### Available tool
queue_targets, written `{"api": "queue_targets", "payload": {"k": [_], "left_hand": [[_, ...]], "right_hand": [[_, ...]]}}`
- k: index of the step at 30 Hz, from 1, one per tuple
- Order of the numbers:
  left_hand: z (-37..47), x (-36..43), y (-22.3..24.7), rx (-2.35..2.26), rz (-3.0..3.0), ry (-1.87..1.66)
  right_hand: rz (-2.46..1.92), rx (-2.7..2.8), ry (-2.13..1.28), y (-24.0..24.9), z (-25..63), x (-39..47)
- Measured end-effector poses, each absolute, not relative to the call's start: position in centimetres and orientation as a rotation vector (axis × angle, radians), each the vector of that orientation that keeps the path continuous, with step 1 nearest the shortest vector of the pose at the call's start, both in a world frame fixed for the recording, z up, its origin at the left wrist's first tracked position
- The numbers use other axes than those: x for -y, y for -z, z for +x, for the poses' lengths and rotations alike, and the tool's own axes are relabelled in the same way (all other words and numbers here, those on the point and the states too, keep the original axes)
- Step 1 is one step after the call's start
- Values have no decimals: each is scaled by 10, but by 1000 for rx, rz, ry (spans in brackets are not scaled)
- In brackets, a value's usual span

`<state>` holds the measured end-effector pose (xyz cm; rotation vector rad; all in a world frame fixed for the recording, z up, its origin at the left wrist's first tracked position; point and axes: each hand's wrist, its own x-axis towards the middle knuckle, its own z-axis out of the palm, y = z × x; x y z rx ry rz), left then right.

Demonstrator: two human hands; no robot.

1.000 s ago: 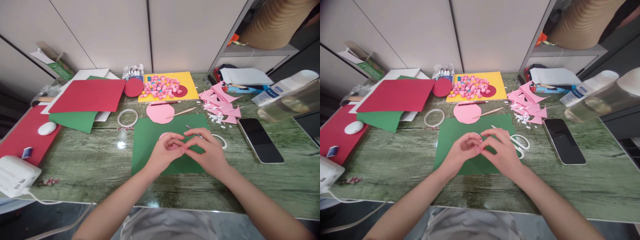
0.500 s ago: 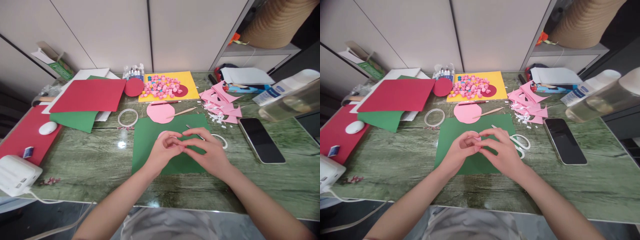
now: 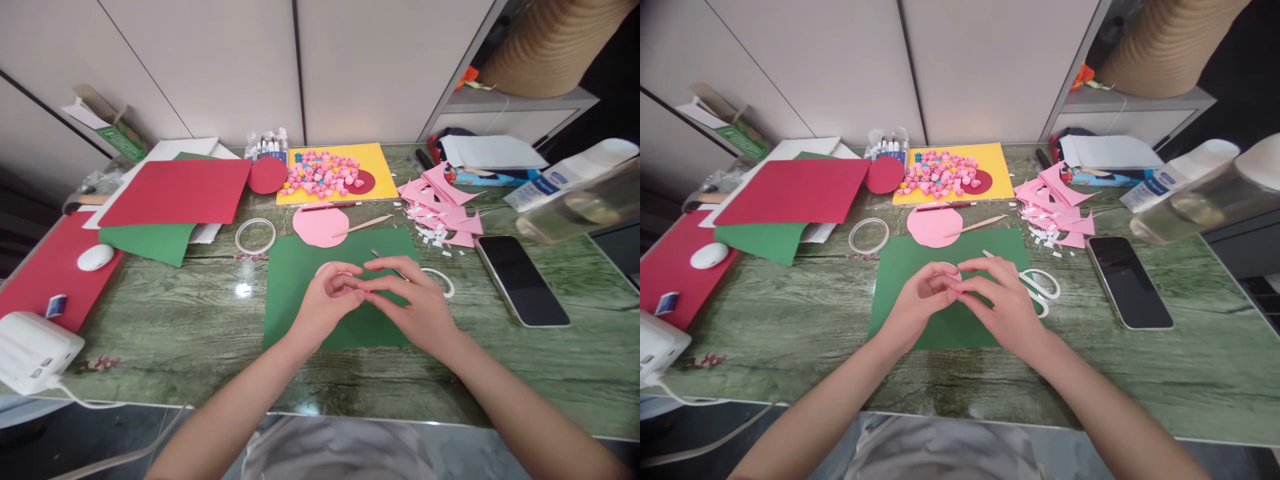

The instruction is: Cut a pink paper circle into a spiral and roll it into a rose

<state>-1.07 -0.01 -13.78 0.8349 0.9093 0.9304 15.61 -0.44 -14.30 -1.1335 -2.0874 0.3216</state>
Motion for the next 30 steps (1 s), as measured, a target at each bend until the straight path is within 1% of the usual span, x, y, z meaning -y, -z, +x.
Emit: {"api": "queue_targets", "payload": {"k": [10,17,26,30], "left_hand": [[-9,2,139,-931,949,-858],[-10,1,141,-899,889,-937],[-11,-1,140,-881,847,-965],[-10,0,139,-882,855,-966]], "right_hand": [[-1189,2058,-385,138,153,5],[-1165,2057,-343,139,155,4],[-1069,2145,-343,142,155,4],[-1060,2128,-293,142,154,4]]}}
